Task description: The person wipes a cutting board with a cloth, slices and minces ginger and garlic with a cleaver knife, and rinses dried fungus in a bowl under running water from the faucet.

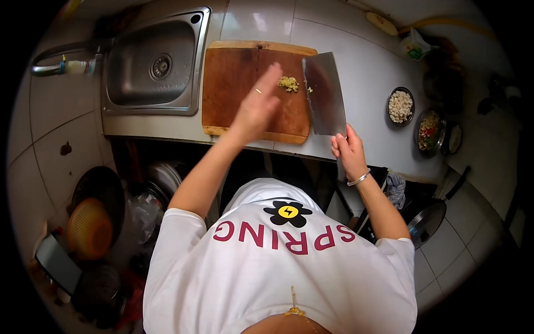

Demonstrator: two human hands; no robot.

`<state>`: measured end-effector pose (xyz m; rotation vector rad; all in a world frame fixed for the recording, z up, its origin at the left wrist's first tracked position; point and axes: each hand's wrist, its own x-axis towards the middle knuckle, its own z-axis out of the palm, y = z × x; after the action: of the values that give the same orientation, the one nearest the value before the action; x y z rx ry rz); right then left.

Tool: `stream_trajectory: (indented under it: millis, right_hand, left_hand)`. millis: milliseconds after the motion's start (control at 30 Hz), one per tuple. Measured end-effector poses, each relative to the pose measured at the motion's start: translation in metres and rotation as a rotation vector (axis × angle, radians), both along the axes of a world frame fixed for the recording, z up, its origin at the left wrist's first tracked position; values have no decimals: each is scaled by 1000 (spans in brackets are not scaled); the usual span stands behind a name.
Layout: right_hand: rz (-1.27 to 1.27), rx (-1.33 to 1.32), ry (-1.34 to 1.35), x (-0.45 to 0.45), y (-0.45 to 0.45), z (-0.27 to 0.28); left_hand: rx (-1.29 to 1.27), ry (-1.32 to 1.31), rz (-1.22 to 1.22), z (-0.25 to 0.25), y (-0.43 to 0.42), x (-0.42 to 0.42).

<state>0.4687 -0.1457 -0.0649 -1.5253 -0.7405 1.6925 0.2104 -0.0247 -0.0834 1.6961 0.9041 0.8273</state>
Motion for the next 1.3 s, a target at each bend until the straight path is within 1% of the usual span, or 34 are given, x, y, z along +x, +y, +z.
stream_trajectory:
  millis: [33, 67, 100, 167, 267, 367, 400, 433, 500, 533, 567, 633, 733, 767, 800, 833, 867, 900, 967, 1033, 1100, 1133, 1167, 1233, 1300]
  right_hand:
    - [-121, -68, 83, -11, 4, 3]
    - [-239, -136, 169, -24, 8, 7]
    - [-357, -206, 255, -32, 11, 10]
    - [-311, -199, 294, -37, 13, 15]
    - [-278, -221, 312, -40, 10, 28]
    - [-251, -245, 358, -35, 2, 41]
    - [-241, -239, 359, -33, 0, 44]
    - [-233, -235, 362, -31, -3, 47]
    - [-194, -225, 226, -26, -8, 51]
    - [-176, -219, 159, -23, -9, 53]
    - [-143, -202, 147, -20, -9, 50]
    - [-74, -163, 127, -17, -8, 35]
    - [98, -69, 27, -21, -1, 10]
    - [67, -67, -34, -24, -2, 2]
    - [82, 10, -189, -29, 1, 5]
    - [97, 84, -309, -29, 0, 1]
    - [66, 93, -367, -24, -6, -18]
    - [190, 188, -649, -17, -15, -33]
    - [297, 703, -913, -34, -15, -3]
    - [520, 659, -948, -62, -16, 24]
    - [659, 850, -965, -87, -13, 10]
    - [719, 920, -1043, -99, -9, -7]
    - [737, 974, -1092, -114, -5, -15]
    - [723, 1055, -1138, -137, 5, -34]
    - [714, 1021, -1180, -153, 13, -44]
  left_hand:
    - [19, 92, -31, 3, -17, 15]
    - [153, 171, -131, 9, -29, 26]
    - [244, 211, -178, 4, -42, 39]
    - [233, 236, -230, 6, -57, 54]
    - [298, 349, -196, -5, -53, 57]
    - [315, 387, -99, -18, -40, 50]
    - [294, 378, -108, -17, -38, 49]
    - [173, 322, -46, -20, -34, 46]
    - [-70, 210, 76, -24, -25, 41]
    - [-380, -269, 140, -20, -25, 37]
    - [-658, -437, 203, -16, -24, 34]
    - [-893, -758, 317, -9, -17, 28]
    - [-1102, -1163, 241, 1, -14, 22]
    - [-1082, -1538, -188, -57, -15, 5]
    - [-1170, -1085, 334, -5, -16, 11]
    - [-1155, -1060, 346, -2, -15, 6]
    - [-1116, -937, 408, 12, -14, 2]
    - [-1031, -849, 430, 18, -13, -4]
    - [-833, -778, 504, 31, -9, -22]
    - [-679, -705, 552, 47, -4, -42]
    - [-633, -674, 544, 53, 0, -58]
    - [-613, -660, 546, 56, 1, -66]
    - [-644, -691, 562, 59, 2, -71]
    - [-701, -732, 555, 47, 2, -80]
    - [-764, -712, 520, 36, 2, -89]
